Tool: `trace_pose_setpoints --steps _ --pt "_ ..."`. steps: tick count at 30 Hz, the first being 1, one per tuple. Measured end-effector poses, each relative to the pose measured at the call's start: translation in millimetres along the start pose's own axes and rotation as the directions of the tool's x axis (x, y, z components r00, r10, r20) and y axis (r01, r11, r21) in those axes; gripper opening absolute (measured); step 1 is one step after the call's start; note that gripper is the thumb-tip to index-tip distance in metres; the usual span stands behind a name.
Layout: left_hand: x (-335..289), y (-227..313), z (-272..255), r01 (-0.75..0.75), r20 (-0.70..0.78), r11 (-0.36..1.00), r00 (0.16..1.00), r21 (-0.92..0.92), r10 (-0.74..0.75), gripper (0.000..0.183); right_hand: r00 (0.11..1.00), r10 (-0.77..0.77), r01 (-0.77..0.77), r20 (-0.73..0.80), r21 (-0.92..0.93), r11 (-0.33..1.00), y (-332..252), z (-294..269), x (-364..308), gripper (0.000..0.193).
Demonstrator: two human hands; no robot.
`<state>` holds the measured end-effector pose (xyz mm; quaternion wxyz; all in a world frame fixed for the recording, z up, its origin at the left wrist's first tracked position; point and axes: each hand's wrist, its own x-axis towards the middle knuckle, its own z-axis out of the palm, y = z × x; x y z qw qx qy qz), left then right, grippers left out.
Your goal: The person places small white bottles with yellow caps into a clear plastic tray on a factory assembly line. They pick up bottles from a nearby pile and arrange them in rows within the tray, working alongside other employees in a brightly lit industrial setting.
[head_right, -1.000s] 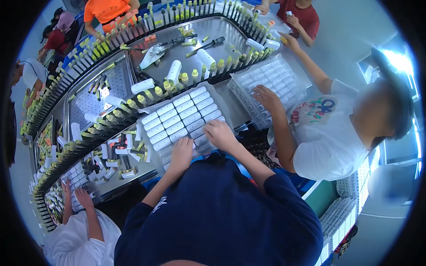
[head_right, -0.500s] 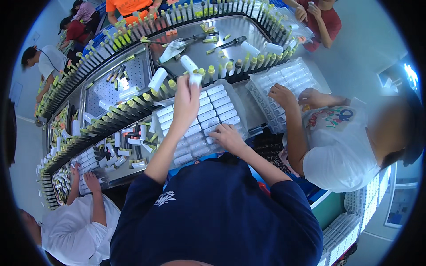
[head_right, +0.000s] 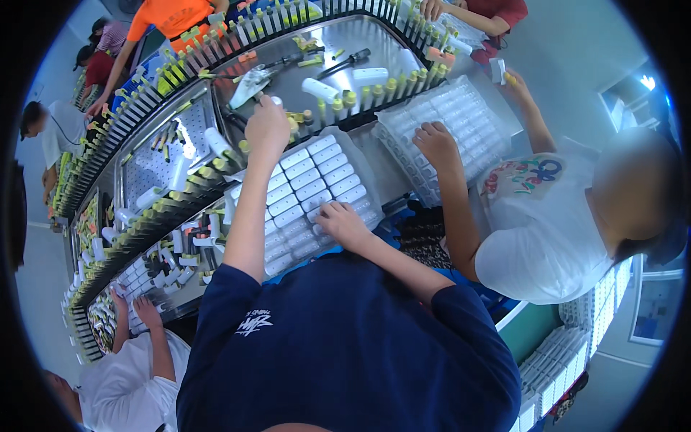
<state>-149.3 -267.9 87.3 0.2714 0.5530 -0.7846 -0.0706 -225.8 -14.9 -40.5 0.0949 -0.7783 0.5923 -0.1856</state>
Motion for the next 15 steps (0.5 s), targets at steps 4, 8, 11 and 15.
trace_pose_setpoints --steps 4,8,11,15 --pt "-16 -29 -2 -0.037 -0.063 0.992 0.997 0.121 0.045 0.031 0.998 -0.041 0.047 0.056 -0.105 0.993 6 2 5 0.035" --pt "-20 -61 -20 0.041 -0.033 0.988 0.999 0.146 -0.036 0.036 0.991 -0.124 0.133 0.054 -0.220 0.966 1 -4 6 0.032" --pt "-29 -81 -31 -0.021 -0.212 0.993 0.976 0.120 0.046 0.041 0.978 -0.180 0.166 -0.108 -0.127 0.978 -3 -19 6 0.033" --pt "-75 -71 -79 -0.269 -0.583 0.963 0.785 -0.013 0.211 0.049 0.980 0.171 -0.128 -0.106 0.328 0.936 -8 -46 5 0.031"
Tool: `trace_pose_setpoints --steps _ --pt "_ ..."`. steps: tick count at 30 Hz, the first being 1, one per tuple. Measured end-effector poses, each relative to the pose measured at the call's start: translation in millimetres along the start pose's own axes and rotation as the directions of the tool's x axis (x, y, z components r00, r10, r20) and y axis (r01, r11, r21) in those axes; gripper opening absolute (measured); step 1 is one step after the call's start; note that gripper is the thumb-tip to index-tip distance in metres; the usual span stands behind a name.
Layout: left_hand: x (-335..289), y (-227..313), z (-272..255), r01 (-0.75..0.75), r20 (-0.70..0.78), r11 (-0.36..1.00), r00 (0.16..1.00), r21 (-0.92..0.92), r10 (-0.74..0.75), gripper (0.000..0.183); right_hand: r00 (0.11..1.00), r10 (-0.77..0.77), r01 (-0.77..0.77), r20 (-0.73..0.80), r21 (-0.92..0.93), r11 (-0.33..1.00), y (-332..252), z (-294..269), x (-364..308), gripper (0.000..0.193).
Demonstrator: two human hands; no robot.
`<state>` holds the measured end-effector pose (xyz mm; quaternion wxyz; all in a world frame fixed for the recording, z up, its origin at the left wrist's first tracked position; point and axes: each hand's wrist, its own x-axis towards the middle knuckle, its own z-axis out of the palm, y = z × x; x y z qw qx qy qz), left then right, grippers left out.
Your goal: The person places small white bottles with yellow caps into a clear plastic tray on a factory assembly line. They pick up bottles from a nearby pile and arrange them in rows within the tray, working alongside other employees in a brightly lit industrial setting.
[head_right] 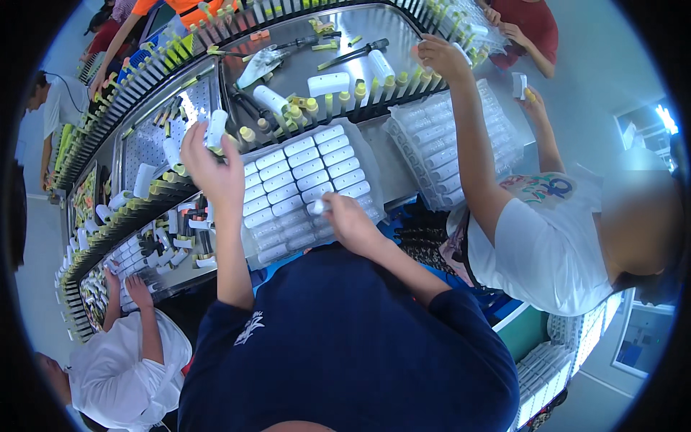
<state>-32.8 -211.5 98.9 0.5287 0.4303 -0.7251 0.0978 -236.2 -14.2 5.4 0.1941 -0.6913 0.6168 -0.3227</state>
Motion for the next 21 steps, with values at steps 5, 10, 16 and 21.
trace_pose_setpoints --steps 5,10,16,21 --pt "25 75 -154 -0.293 -0.111 0.865 0.956 -0.407 0.272 0.044 0.912 0.349 -0.220 -0.214 0.463 0.859 -11 -32 29 0.032" --pt "36 90 -216 -0.244 -0.120 0.824 0.970 -0.511 0.212 0.035 0.890 0.372 -0.178 -0.263 0.552 0.815 -4 -49 59 0.035" --pt "33 86 -248 -0.177 -0.215 0.909 0.971 -0.378 0.100 0.049 0.900 0.366 -0.192 -0.237 0.537 0.821 -2 -45 60 0.034" --pt "96 80 -234 -0.616 -0.240 0.704 0.787 -0.352 0.568 0.067 0.890 0.416 -0.251 -0.188 0.559 0.790 1 -49 49 0.034"
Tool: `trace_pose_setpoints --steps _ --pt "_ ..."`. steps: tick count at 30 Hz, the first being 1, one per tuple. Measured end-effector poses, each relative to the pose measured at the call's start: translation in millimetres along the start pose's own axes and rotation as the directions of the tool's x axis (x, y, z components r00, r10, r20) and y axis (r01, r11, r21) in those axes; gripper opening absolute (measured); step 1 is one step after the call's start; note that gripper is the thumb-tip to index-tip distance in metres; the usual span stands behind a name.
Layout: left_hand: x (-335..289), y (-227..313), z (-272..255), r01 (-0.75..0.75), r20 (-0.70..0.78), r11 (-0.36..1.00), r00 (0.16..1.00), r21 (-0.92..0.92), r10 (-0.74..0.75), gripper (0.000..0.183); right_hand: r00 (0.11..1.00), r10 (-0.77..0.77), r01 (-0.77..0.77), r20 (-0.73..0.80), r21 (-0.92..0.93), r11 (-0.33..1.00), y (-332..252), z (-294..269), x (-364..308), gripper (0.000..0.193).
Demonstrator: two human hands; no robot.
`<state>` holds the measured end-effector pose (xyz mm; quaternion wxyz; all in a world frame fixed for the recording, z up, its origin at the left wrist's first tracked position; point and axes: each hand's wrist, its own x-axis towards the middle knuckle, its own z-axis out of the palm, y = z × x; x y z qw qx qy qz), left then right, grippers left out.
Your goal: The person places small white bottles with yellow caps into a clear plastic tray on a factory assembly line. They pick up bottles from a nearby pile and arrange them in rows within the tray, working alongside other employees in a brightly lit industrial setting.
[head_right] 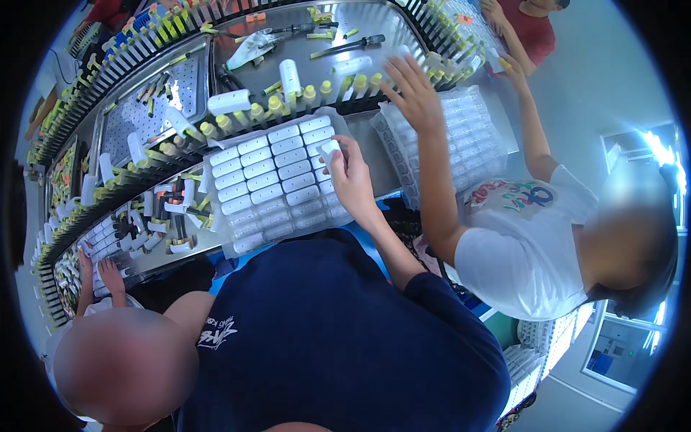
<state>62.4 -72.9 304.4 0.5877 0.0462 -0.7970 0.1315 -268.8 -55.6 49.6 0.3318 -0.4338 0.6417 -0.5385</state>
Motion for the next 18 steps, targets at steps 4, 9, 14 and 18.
trace_pose_setpoints --steps 4,9,14,18 --pt "-8 22 29 0.096 -0.233 0.985 0.970 0.140 -0.062 0.016 0.999 -0.028 0.029 -0.026 0.033 0.999 -2 3 6 0.037" --pt "-68 31 29 0.084 -0.252 0.991 0.966 0.107 -0.055 0.030 0.976 -0.085 0.103 -0.201 0.081 0.991 -9 -25 42 0.031" --pt "-110 29 69 0.556 0.174 0.799 0.784 0.231 -0.596 0.025 0.830 -0.090 0.232 -0.551 0.194 0.953 6 -63 140 0.039" --pt "-190 32 94 0.777 0.432 0.561 0.418 0.286 -0.799 0.025 0.796 -0.058 0.111 -0.603 0.051 0.992 5 -72 191 0.040"
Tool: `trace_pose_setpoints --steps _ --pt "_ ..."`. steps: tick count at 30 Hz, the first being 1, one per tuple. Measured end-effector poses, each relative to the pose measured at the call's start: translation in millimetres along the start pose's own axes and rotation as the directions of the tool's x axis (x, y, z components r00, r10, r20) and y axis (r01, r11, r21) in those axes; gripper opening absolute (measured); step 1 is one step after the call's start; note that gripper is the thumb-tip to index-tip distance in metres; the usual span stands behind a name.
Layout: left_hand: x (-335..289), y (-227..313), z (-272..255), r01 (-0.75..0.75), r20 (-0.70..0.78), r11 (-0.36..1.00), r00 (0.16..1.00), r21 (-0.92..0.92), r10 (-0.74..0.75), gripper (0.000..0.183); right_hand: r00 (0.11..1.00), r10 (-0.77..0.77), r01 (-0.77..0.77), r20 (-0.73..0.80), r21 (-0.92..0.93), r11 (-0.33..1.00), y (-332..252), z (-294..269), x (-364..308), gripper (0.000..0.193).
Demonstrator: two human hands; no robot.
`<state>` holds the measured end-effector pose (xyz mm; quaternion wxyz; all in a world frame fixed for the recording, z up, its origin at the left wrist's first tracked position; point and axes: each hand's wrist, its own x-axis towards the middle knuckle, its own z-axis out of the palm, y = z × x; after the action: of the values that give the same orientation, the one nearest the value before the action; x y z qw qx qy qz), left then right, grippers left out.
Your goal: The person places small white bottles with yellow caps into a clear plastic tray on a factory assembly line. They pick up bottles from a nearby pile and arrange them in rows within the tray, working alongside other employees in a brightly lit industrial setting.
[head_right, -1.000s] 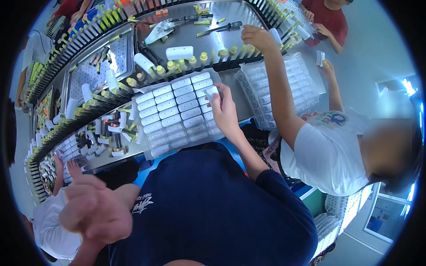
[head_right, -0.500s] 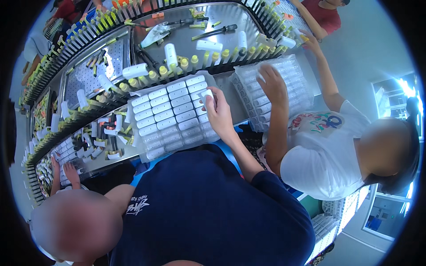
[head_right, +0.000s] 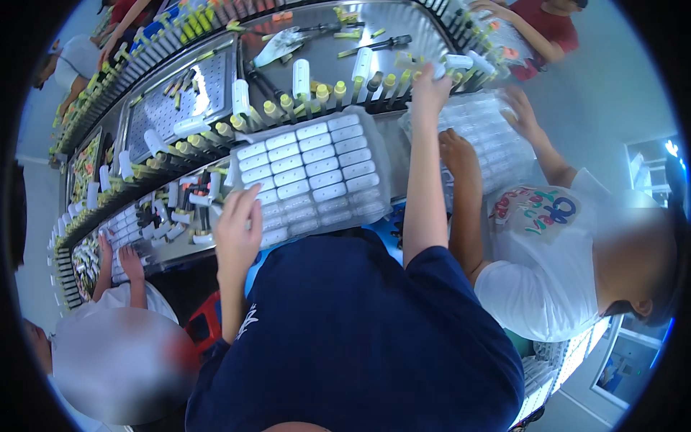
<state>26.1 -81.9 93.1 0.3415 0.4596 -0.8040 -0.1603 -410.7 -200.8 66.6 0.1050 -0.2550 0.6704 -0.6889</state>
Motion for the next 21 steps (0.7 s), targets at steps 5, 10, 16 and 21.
trace_pose_setpoints --steps 5,10,16,21 --pt "-38 -42 34 0.127 0.162 0.991 0.978 0.046 -0.133 0.023 0.917 -0.130 0.330 0.377 -0.534 0.779 -14 36 41 0.057" --pt "-62 -71 52 0.105 0.289 0.988 0.948 0.111 -0.133 0.024 0.808 -0.181 0.585 0.561 -0.726 0.362 -8 83 -11 0.046" --pt "-75 -84 56 -0.005 0.390 0.991 0.920 0.137 -0.050 0.034 0.709 -0.321 0.699 0.627 -0.569 0.432 -18 88 -70 0.060" --pt "-77 -76 49 -0.127 0.432 0.989 0.898 0.072 0.084 0.035 0.656 -0.159 0.740 0.738 -0.587 0.330 -54 111 -104 0.056"
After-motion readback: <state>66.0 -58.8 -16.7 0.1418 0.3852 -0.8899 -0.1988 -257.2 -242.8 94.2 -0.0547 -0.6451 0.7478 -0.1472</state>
